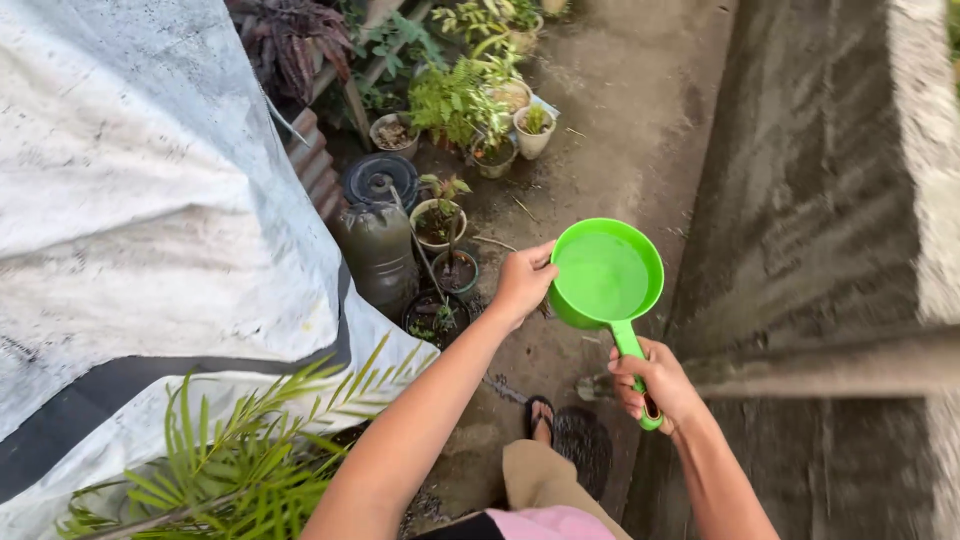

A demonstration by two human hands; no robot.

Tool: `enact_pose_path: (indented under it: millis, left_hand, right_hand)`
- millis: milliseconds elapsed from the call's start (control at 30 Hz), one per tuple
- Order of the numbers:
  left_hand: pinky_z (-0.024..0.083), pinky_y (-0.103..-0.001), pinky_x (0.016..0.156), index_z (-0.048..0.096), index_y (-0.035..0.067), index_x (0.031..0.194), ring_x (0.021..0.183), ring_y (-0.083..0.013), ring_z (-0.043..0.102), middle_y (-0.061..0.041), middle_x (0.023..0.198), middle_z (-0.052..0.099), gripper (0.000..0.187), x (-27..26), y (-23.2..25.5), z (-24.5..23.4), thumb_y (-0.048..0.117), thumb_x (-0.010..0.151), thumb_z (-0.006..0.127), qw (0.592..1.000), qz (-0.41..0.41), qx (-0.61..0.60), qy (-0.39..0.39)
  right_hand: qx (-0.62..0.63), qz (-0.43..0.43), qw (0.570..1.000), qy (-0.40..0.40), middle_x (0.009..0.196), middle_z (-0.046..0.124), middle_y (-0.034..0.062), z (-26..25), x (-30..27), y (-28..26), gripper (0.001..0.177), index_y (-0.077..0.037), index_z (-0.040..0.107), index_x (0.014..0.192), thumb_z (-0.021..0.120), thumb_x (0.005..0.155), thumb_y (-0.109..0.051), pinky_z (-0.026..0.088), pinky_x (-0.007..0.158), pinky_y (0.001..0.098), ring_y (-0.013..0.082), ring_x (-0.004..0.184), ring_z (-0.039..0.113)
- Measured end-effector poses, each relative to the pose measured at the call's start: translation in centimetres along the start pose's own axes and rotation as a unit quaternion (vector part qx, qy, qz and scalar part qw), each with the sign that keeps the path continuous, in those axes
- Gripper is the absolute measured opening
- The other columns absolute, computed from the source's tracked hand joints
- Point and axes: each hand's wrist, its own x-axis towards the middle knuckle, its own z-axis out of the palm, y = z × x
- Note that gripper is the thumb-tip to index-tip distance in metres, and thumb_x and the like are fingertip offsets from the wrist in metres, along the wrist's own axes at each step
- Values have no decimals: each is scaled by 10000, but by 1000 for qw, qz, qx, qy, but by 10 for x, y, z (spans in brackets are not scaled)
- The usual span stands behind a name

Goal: Watering various potted plants using a plastic dipper and water from a bucket

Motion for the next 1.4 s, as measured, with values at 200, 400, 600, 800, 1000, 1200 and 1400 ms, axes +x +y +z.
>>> enact_pose_path:
  millis: [200, 400, 600, 800, 1000, 1200, 1400]
  left_hand:
    - [530, -291, 959, 633, 50, 1375, 1177, -153, 671, -114, 1332, 667, 583, 101, 10, -13, -99, 818, 549, 999, 19, 2, 50]
    - [535, -391, 1090, 601, 53, 1404, 1302, -218, 624, -111, 1400, 633, 549, 167, 36, -33, -78, 872, 572, 996, -40, -7, 79]
    - [528, -405, 1097, 575, 55, 1424, 1307, -234, 623, -116, 1428, 618, 561, 236, 38, -51, -53, 874, 583, 990, -50, -6, 128]
    - [515, -438, 1115, 568, 36, 1419, 1356, -263, 577, -134, 1457, 578, 539, 318, 19, -78, -40, 887, 600, 989, -47, -18, 142]
    - [516, -445, 1113, 548, 64, 1440, 1316, -265, 611, -122, 1428, 604, 556, 404, 24, -100, -48, 897, 585, 986, -53, -36, 152]
    - [495, -367, 1088, 584, 97, 1413, 1243, -182, 646, -104, 1382, 643, 563, 500, -2, -134, -66, 877, 636, 983, -23, -26, 182]
    - [576, -481, 1077, 587, 73, 1422, 1295, -266, 628, -119, 1418, 619, 533, 549, 37, -163, -35, 900, 563, 975, -69, -54, 206]
  right_hand:
    - [-19, -18, 999, -44, 497, 396, 67, -8, 100, -65, 117, 27, 527, 880, 528, 789, 100, 260, 222, 312, 146, 288, 338]
    - [-57, 17, 991, -124, 515, 438, 73, -17, 187, -130, 91, 11, 550, 847, 577, 882, 90, 339, 252, 338, 151, 305, 351]
    - [-79, 50, 985, -147, 562, 435, 67, -17, 271, -176, 72, 2, 552, 880, 558, 887, 73, 315, 265, 337, 146, 321, 354]
    - [-90, 89, 982, -137, 563, 394, 75, -12, 360, -210, 84, -1, 546, 903, 571, 857, 65, 290, 257, 328, 148, 326, 313]
    - [-73, 96, 982, -146, 536, 433, 68, -5, 451, -248, 136, 42, 546, 914, 576, 825, 140, 308, 210, 324, 159, 293, 383]
    - [-141, 85, 971, -171, 483, 509, 83, 20, 527, -302, 139, 48, 539, 875, 556, 787, 154, 389, 248, 320, 169, 301, 434]
    - [-117, 109, 974, -162, 561, 402, 82, 43, 602, -330, 110, 10, 539, 901, 579, 834, 87, 285, 225, 330, 163, 308, 359]
